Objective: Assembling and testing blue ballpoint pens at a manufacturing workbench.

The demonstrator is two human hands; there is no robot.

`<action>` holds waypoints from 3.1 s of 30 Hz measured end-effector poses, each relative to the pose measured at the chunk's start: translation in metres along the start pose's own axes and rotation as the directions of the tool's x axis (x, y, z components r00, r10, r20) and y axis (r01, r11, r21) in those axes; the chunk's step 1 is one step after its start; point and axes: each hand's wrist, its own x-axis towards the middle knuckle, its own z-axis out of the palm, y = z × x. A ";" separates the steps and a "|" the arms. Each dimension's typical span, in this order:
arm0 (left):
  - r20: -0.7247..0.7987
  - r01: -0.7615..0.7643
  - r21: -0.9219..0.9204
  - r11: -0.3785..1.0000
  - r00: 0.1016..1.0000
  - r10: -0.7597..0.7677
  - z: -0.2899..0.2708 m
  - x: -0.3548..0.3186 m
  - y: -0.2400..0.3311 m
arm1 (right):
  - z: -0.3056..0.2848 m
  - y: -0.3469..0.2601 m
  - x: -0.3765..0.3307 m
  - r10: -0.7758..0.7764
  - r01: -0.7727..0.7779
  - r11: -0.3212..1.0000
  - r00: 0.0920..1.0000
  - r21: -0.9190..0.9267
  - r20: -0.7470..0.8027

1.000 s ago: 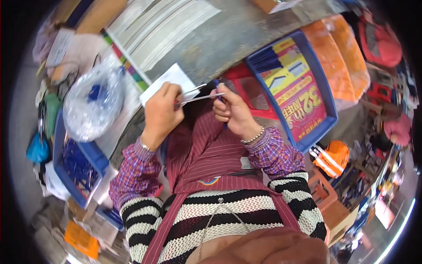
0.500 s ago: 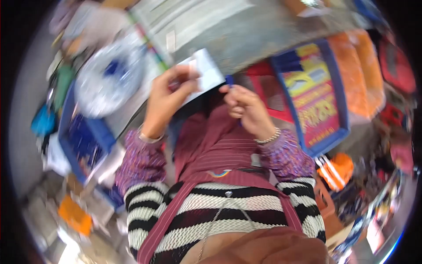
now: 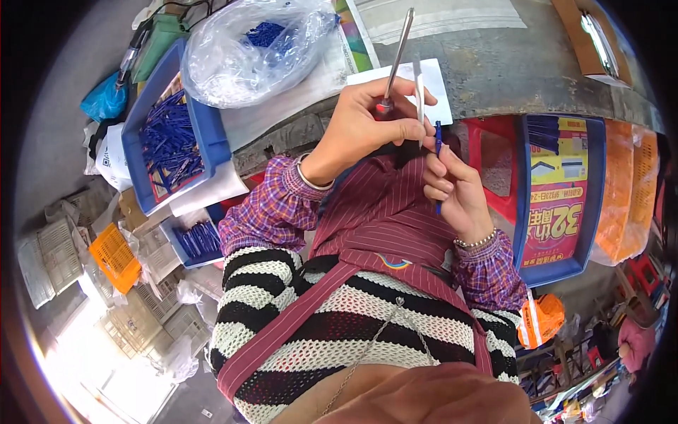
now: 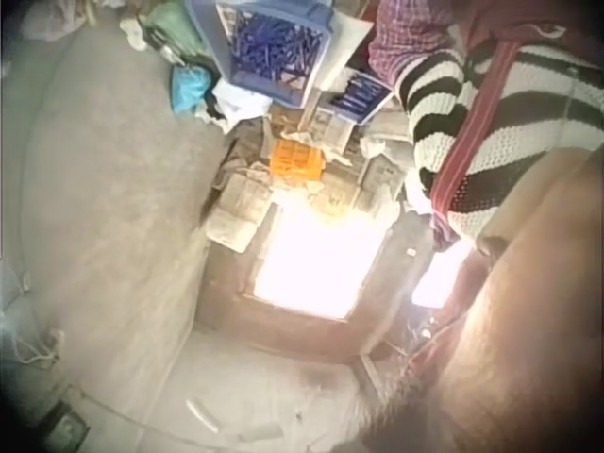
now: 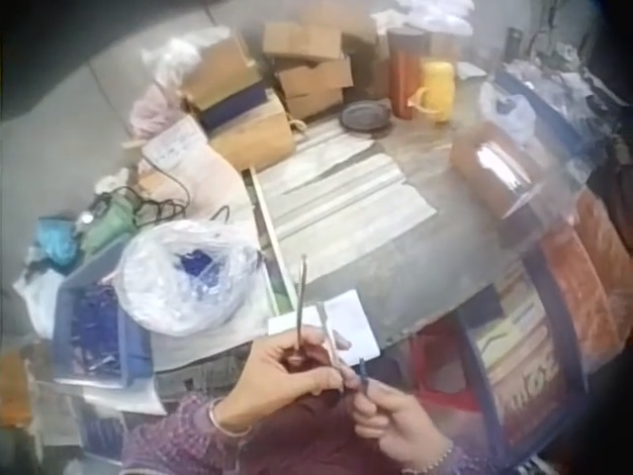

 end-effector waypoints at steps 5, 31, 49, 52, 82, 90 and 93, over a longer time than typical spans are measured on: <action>0.013 -0.006 -0.010 1.000 1.000 0.006 0.000 0.001 -0.002 | -0.001 0.001 0.000 0.032 -0.035 0.997 0.998 0.068 0.050; 0.055 -0.232 0.437 0.869 0.971 0.231 0.002 -0.007 -0.028 | -0.004 0.004 0.000 0.050 -0.059 0.991 0.996 0.122 0.078; 0.041 -0.195 0.446 0.873 0.979 0.198 0.003 -0.008 -0.031 | -0.003 0.006 0.000 0.042 -0.049 0.991 0.997 0.123 0.059; -0.043 -0.273 0.406 0.872 0.948 0.317 0.006 -0.007 -0.037 | -0.003 0.006 0.000 0.043 -0.050 0.991 0.998 0.127 0.055; 0.370 -0.634 0.608 0.478 0.759 0.536 0.005 -0.008 -0.029 | 0.004 0.002 -0.001 -0.032 0.028 0.994 0.999 -0.102 -0.033; 0.088 -0.205 0.363 0.909 0.979 0.186 -0.004 -0.013 0.009 | -0.002 -0.002 -0.002 -0.136 0.111 0.950 0.989 -0.293 -0.066; -0.026 -0.173 0.559 0.811 0.974 0.226 -0.024 0.004 0.055 | -0.005 0.002 -0.003 -0.145 0.110 0.945 0.985 -0.307 -0.095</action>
